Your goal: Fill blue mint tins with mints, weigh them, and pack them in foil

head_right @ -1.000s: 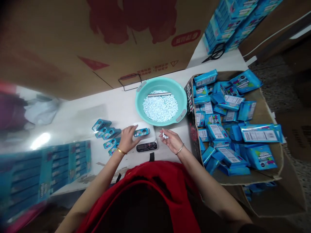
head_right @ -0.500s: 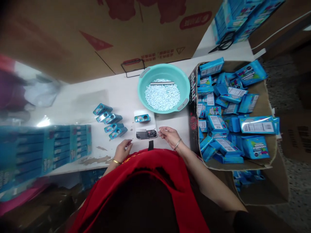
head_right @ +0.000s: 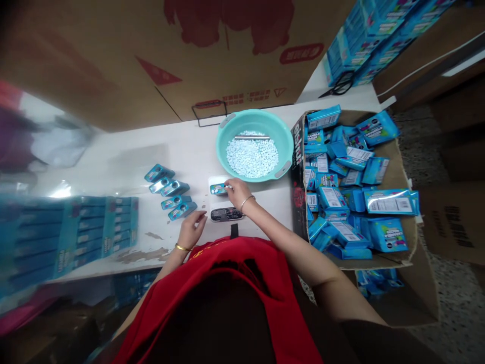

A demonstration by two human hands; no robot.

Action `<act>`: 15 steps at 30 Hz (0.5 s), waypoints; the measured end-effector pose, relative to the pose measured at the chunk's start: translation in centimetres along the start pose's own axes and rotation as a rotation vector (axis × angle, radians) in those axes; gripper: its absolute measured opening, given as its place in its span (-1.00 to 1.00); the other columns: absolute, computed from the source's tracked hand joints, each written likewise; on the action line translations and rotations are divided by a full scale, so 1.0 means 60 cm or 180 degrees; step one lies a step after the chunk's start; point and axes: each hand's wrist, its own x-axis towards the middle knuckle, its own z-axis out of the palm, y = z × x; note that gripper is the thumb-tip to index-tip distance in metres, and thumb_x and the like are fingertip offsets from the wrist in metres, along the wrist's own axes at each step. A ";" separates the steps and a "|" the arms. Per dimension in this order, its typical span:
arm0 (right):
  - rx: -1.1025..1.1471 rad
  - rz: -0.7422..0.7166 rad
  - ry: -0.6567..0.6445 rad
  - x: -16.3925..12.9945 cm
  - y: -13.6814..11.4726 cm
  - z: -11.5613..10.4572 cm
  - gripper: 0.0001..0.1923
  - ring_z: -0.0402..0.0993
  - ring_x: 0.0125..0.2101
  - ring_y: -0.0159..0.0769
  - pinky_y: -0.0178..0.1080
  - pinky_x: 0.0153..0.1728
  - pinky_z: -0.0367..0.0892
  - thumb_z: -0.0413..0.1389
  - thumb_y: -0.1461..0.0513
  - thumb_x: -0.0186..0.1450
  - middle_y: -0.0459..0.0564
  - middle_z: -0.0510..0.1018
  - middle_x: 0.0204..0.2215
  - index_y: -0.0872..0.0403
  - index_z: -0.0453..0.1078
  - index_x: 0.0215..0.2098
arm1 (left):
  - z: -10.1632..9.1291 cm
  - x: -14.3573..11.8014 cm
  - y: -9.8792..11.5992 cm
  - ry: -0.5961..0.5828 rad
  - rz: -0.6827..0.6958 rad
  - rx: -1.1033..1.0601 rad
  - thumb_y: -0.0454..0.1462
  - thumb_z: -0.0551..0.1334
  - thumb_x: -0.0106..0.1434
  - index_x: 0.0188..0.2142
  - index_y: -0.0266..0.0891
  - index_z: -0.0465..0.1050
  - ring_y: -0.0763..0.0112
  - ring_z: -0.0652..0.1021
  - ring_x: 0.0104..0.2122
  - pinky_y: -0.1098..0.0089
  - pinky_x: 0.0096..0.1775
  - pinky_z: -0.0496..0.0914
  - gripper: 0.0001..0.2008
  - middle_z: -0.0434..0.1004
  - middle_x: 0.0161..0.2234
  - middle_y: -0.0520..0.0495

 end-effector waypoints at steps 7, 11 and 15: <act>-0.0531 -0.0245 -0.0177 0.016 0.005 0.010 -0.75 0.36 -0.22 -0.24 -0.20 -0.08 0.30 0.06 0.39 0.22 0.11 0.40 -0.22 0.21 0.41 -0.12 | 0.001 0.014 0.018 0.0102 0.0097 -0.0085 -0.27 0.10 0.32 -0.14 -0.28 0.41 0.40 0.46 -0.36 0.35 -0.24 0.39 -0.81 0.46 -0.35 -0.10; -0.0510 -0.0250 -0.0182 0.019 0.003 0.008 -0.75 0.37 -0.24 -0.26 -0.20 -0.08 0.30 0.05 0.40 0.22 0.10 0.41 -0.23 0.21 0.41 -0.13 | 0.006 0.050 0.043 0.0392 0.0302 0.0337 -0.24 0.10 0.32 0.00 -0.32 0.36 0.25 0.43 -0.15 0.23 -0.09 0.35 -0.69 0.44 -0.18 -0.23; -0.0352 -0.0480 0.0007 0.013 0.014 -0.009 -0.80 0.38 -0.20 -0.23 -0.19 -0.08 0.30 0.01 0.33 0.28 0.10 0.44 -0.25 0.15 0.41 -0.17 | 0.016 0.083 0.057 0.0478 0.0313 0.1024 -0.13 0.13 0.30 0.15 -0.25 0.28 -0.01 0.26 0.12 0.01 0.07 0.17 -0.54 0.25 0.15 -0.33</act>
